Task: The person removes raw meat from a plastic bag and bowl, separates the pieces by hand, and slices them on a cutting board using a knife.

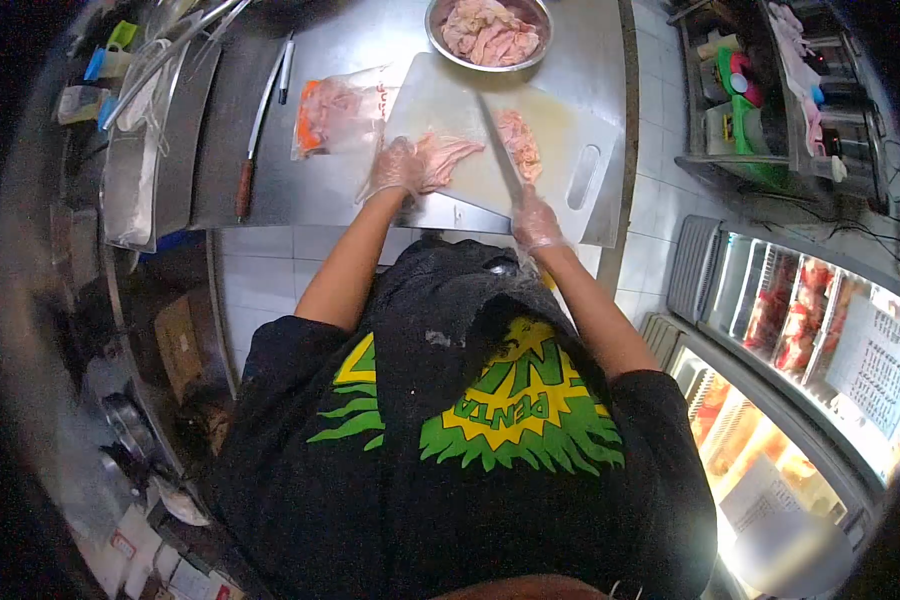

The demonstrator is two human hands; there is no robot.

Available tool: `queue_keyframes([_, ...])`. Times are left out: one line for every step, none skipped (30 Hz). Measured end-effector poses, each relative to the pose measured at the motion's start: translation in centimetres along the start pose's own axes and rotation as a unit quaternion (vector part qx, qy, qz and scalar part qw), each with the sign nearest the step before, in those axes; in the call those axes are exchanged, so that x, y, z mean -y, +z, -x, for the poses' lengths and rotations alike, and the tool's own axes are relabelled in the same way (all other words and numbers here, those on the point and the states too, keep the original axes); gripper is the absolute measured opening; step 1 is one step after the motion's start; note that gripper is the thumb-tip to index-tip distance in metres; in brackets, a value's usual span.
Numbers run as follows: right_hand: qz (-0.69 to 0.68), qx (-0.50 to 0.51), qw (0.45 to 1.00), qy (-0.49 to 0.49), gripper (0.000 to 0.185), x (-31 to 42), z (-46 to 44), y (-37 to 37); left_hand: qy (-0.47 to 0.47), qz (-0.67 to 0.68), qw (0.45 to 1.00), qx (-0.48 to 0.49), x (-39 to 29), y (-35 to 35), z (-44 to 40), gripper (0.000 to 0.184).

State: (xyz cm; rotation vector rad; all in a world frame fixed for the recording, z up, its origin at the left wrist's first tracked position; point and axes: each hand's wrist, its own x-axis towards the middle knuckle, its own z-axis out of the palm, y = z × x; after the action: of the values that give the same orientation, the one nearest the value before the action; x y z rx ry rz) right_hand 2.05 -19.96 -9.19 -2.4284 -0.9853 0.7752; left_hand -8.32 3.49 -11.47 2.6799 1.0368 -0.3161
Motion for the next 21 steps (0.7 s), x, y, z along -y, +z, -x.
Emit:
queue_keyframes([-0.014,0.007,1.0,0.024,0.023,0.6,0.2,-0.9,0.002,0.007,1.0,0.001,-0.4,-1.2,0.4,0.042])
queue_keyframes([-0.029,0.014,0.998,0.047,0.024,1.1,0.3,-1.4,-0.046,0.047,0.998,0.021,-0.9,-3.0,0.8,0.036])
queue_keyframes([-0.024,0.014,0.998,0.049,0.024,1.4,0.2,-1.2,-0.093,0.086,0.991,0.042,-1.3,-4.4,1.0,0.031])
queue_keyframes([-0.025,0.002,1.0,0.009,0.025,1.8,0.3,-0.7,-0.091,0.091,0.991,0.045,-1.4,-5.0,1.2,0.031])
queue_keyframes([-0.027,-0.01,0.999,-0.031,0.026,2.1,0.4,-0.2,-0.002,0.054,0.999,-0.004,-1.5,-5.5,1.3,0.029])
queue_keyframes([-0.023,-0.01,0.999,-0.027,0.026,3.6,0.7,-0.5,0.087,0.017,0.995,-0.054,-1.4,-5.6,1.1,0.027])
queue_keyframes([-0.02,0.043,0.999,0.013,0.025,6.0,0.9,-1.3,0.087,0.063,0.992,-0.065,-1.2,-4.8,0.6,0.03])
queue_keyframes([-0.017,0.095,0.994,0.054,0.024,7.4,0.8,-1.8,0.089,0.069,0.992,-0.063,-0.8,-3.9,0.5,0.03])
queue_keyframes([0.019,0.066,0.998,0.009,0.023,5.3,0.2,1.0,0.112,0.065,0.989,-0.066,-0.9,-4.8,1.4,0.031])
queue_keyframes([0.024,0.068,0.997,0.014,0.023,5.7,0.3,0.8,0.134,0.06,0.987,-0.069,-1.0,-5.3,1.7,0.032])
queue_keyframes([0.031,0.07,0.996,-0.039,0.023,6.1,0.7,0.6,0.116,0.116,0.986,0.021,-0.9,-5.0,0.8,0.032])
queue_keyframes([0.013,0.106,0.994,0.02,0.022,7.0,0.0,0.7,0.116,0.121,0.985,0.025,-0.4,-4.5,0.4,0.032])
queue_keyframes([-0.001,0.14,0.987,0.08,0.022,7.8,-0.7,0.8,0.158,0.14,0.977,0.029,0.3,-4.0,0.0,0.028])
queue_keyframes([0.0,0.145,0.986,0.086,0.022,8.4,-1.3,1.2,0.198,0.158,0.967,0.034,0.9,-3.5,-0.1,0.029])
queue_keyframes([0.015,0.152,0.981,0.121,0.023,8.9,-2.0,1.6,0.197,0.162,0.966,0.039,1.2,-3.2,-0.3,0.029])
queue_keyframes([0.029,0.157,0.975,0.154,0.024,9.3,-2.9,2.0,0.188,0.215,0.957,0.042,1.5,-2.9,-0.5,0.029])
queue_keyframes([0.03,0.159,0.974,0.157,0.024,9.4,-4.3,2.4,0.18,0.266,0.946,0.045,1.7,-2.6,-0.7,0.03])
queue_keyframes([-0.003,0.132,0.984,0.115,0.029,9.4,-6.0,2.8,0.182,0.268,0.945,0.049,1.6,-2.5,-0.7,0.03])
queue_keyframes([-0.037,0.106,0.991,0.075,0.033,9.9,-7.4,2.8,0.178,0.265,0.948,0.02,1.4,-2.5,-0.3,0.024])
queue_keyframes([-0.018,0.119,0.989,0.091,0.04,10.6,-9.2,2.9,0.172,0.263,0.949,-0.012,1.2,-2.6,-0.2,0.018])
queue_keyframes([0.002,0.13,0.986,0.105,0.046,11.9,-11.1,2.4,0.173,0.266,0.948,-0.012,1.3,-2.9,-0.6,0.018])
